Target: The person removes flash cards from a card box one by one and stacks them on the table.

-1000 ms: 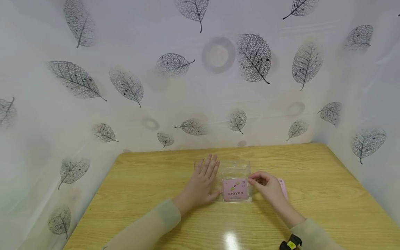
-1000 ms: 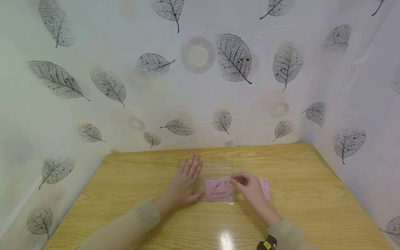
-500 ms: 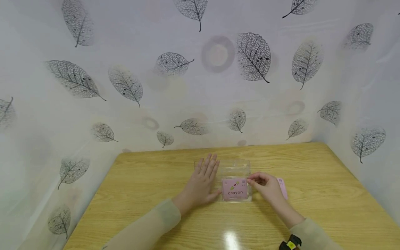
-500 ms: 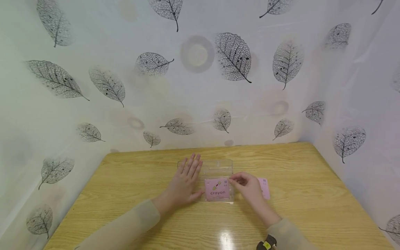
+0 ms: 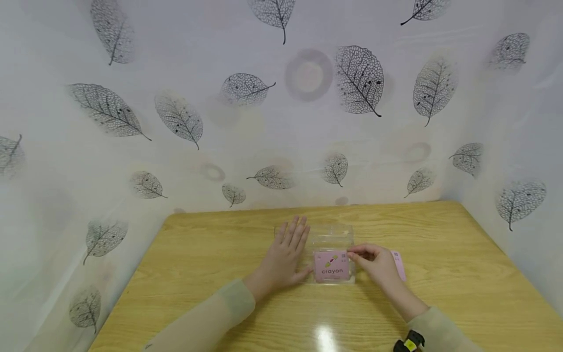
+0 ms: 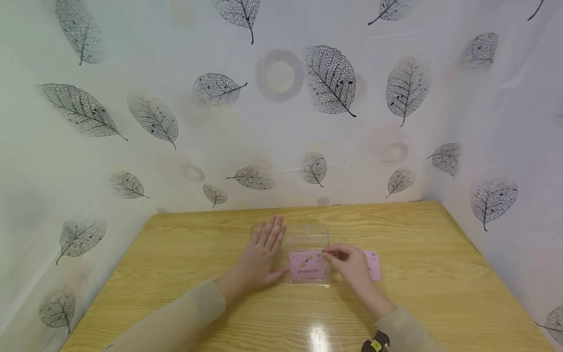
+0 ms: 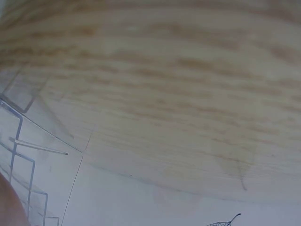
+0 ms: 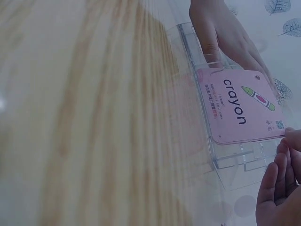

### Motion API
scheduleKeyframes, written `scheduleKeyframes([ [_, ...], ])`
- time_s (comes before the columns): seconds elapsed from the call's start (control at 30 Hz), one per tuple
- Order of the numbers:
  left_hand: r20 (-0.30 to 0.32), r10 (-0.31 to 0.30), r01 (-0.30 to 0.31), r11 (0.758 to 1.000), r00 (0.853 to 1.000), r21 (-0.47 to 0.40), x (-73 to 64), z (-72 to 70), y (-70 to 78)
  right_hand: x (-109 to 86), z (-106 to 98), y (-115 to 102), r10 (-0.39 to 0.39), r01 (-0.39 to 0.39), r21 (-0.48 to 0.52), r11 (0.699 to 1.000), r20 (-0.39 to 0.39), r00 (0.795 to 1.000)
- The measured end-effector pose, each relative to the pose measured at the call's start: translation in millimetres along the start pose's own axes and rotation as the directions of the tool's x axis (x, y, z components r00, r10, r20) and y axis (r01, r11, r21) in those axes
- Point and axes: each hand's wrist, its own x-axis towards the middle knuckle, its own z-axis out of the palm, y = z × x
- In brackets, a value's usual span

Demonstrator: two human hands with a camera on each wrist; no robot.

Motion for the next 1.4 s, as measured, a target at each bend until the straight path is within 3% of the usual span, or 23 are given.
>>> scheduleKeyframes([
  [1.4,0.000,-0.004,0.004,1.000,1.000,0.012,-0.7,-1.0,0.3,-1.7,4.9,-4.2,0.021,-0.022,-0.050,0.999,-0.022,1.000],
])
